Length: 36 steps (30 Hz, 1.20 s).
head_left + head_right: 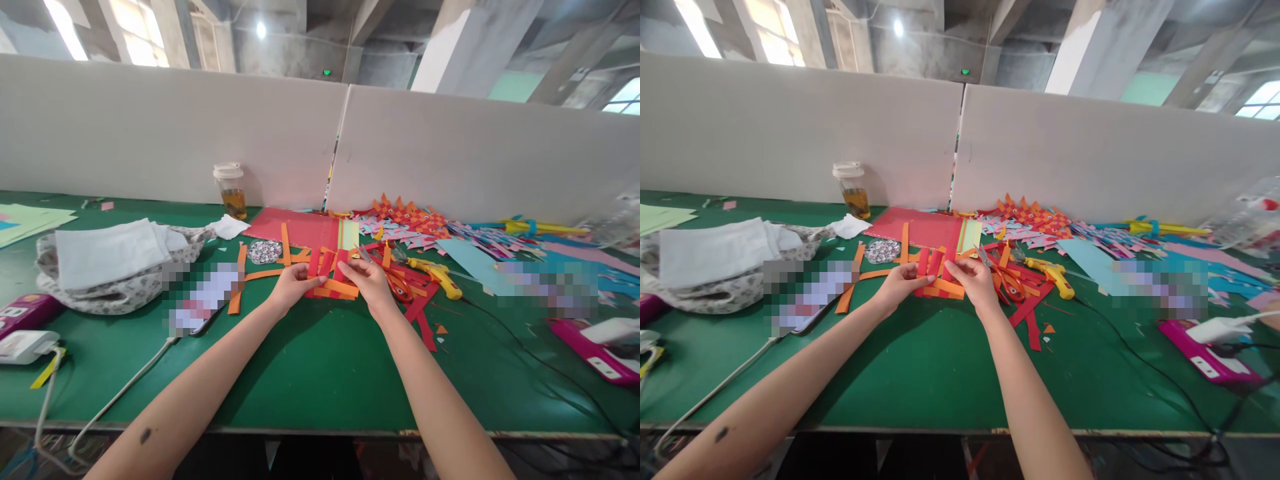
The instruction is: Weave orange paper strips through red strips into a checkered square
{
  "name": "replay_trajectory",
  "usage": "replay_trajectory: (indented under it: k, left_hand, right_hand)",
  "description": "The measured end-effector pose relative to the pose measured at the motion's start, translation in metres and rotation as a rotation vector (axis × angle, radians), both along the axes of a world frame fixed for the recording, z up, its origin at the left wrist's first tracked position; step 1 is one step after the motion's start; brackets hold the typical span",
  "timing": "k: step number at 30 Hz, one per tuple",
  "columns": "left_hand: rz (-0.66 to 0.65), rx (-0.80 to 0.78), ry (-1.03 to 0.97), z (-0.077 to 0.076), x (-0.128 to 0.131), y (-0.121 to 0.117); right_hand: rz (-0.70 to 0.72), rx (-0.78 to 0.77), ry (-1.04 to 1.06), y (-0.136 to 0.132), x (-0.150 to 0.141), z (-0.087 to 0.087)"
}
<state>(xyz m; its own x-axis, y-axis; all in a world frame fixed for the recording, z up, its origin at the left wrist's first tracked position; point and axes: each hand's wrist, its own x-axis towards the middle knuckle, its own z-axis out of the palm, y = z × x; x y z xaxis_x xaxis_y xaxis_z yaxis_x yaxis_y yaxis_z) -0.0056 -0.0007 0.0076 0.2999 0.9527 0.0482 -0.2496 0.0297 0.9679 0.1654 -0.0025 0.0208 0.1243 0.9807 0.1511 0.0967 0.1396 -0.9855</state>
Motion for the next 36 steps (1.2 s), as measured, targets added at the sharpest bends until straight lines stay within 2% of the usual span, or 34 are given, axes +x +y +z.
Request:
replay_trajectory:
  k: [3, 7, 9, 14, 21, 26, 29, 36]
  left_hand:
    - [-0.033, 0.001, -0.021, 0.0, 0.0, 0.0]
    - [-0.094, 0.01, -0.02, -0.002, 0.004, -0.001]
    - [-0.113, 0.01, -0.008, -0.002, 0.005, -0.002]
    - [-0.072, 0.002, 0.061, 0.0, 0.003, -0.002]
    - [-0.084, 0.048, 0.095, 0.002, -0.001, -0.001]
    - [0.026, 0.034, 0.143, -0.005, -0.002, 0.006]
    - [0.06, 0.015, 0.149, -0.009, -0.003, 0.01]
    - [0.022, -0.035, 0.12, -0.007, 0.0, 0.008]
  right_hand:
    - [0.049, -0.009, 0.031, -0.002, -0.001, 0.002]
    - [0.177, 0.003, -0.027, -0.006, -0.002, 0.004]
    - [0.195, 0.008, -0.056, -0.008, -0.002, 0.004]
    - [0.14, 0.027, -0.046, -0.007, 0.002, 0.0]
    - [0.121, 0.019, -0.032, -0.005, 0.002, -0.005]
    - [0.059, 0.013, 0.024, -0.003, 0.003, -0.006]
    - [0.071, 0.028, 0.017, -0.003, 0.003, -0.006]
    - [0.139, 0.0, -0.075, -0.004, 0.003, -0.005]
